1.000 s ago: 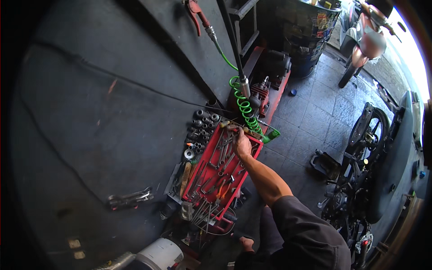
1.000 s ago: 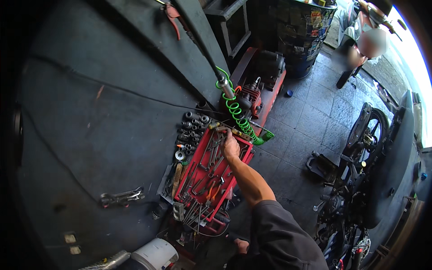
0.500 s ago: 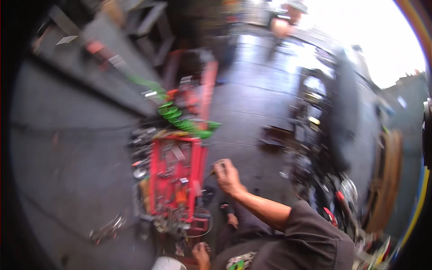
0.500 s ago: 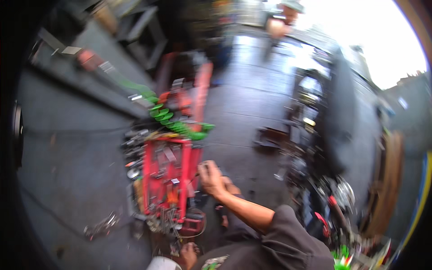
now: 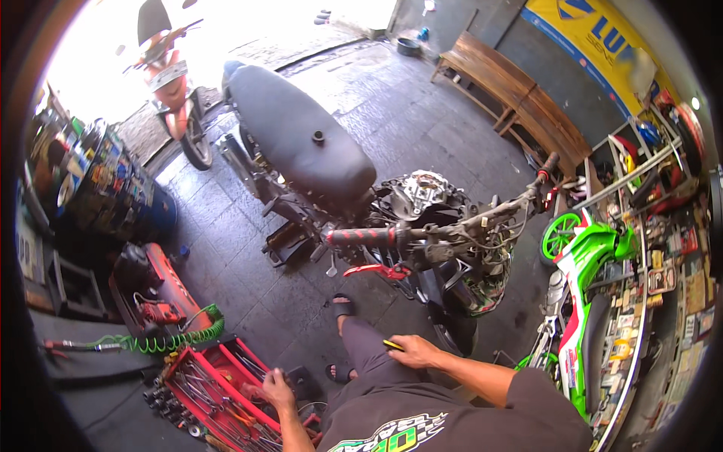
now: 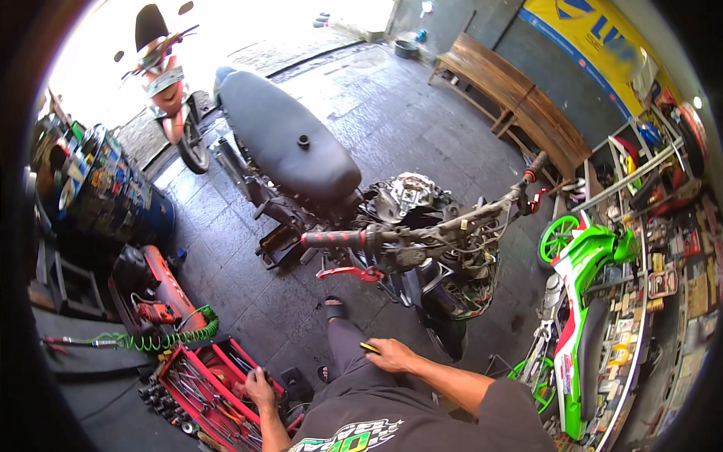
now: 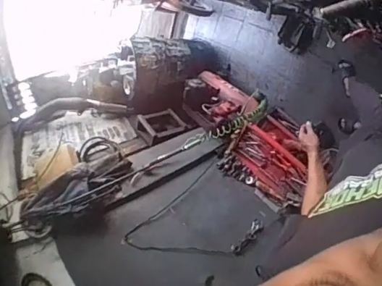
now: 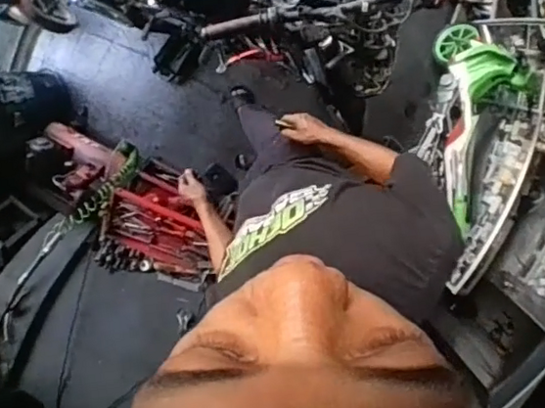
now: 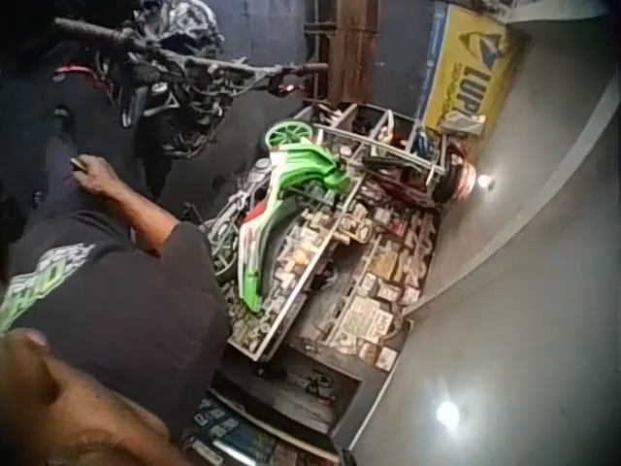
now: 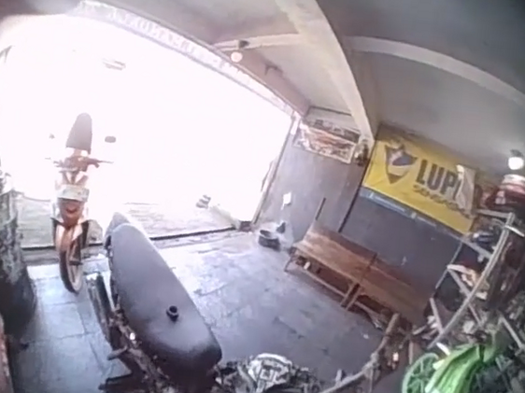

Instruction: The recorder is repairing wiring and reassembling the headlight housing on a motorcycle.

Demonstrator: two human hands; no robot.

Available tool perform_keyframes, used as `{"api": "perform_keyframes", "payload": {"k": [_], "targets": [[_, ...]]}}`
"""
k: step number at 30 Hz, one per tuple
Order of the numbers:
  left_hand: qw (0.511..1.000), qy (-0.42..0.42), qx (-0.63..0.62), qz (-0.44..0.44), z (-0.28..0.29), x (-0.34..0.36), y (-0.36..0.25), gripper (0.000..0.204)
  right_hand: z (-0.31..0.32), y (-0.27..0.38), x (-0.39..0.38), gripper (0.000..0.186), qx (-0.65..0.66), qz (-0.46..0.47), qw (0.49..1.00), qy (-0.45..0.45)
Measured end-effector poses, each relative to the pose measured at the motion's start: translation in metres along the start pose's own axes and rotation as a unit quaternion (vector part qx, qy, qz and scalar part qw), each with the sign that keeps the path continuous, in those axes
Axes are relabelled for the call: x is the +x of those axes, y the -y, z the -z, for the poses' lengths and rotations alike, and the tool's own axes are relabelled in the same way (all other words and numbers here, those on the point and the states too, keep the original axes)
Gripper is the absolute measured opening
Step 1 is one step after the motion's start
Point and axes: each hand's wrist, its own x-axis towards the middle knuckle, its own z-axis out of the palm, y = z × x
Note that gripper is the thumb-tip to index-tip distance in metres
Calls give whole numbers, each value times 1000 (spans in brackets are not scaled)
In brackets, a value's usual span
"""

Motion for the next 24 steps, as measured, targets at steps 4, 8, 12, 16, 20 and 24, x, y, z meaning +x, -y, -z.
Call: {"api": "perform_keyframes", "payload": {"k": [4, 8, 12, 16, 20, 24], "targets": [[993, 30, -41, -104, -84, 31, -122, 24, 39, -17, -33, 40, 41, -78, 995, 37], [965, 109, -27, -235, -168, 58, -245, 24, 67, -66, -49, 41, 20, -137, 990, 27], [944, 169, -34, -281, -245, 63, -341, 19, 97, -102, -96, 43, 84, -217, 972, 0], [908, 310, -2, -283, -320, 46, -405, 18, 152, -99, -137, 44, 85, -360, 921, -126], [762, 594, 157, -206, -408, 29, -430, 18, 190, -98, -158, 25, 408, -406, 677, -459], [657, 674, 189, -280, -512, 6, -405, 26, 196, -121, -154, 40, 392, -290, 606, -629]]}}
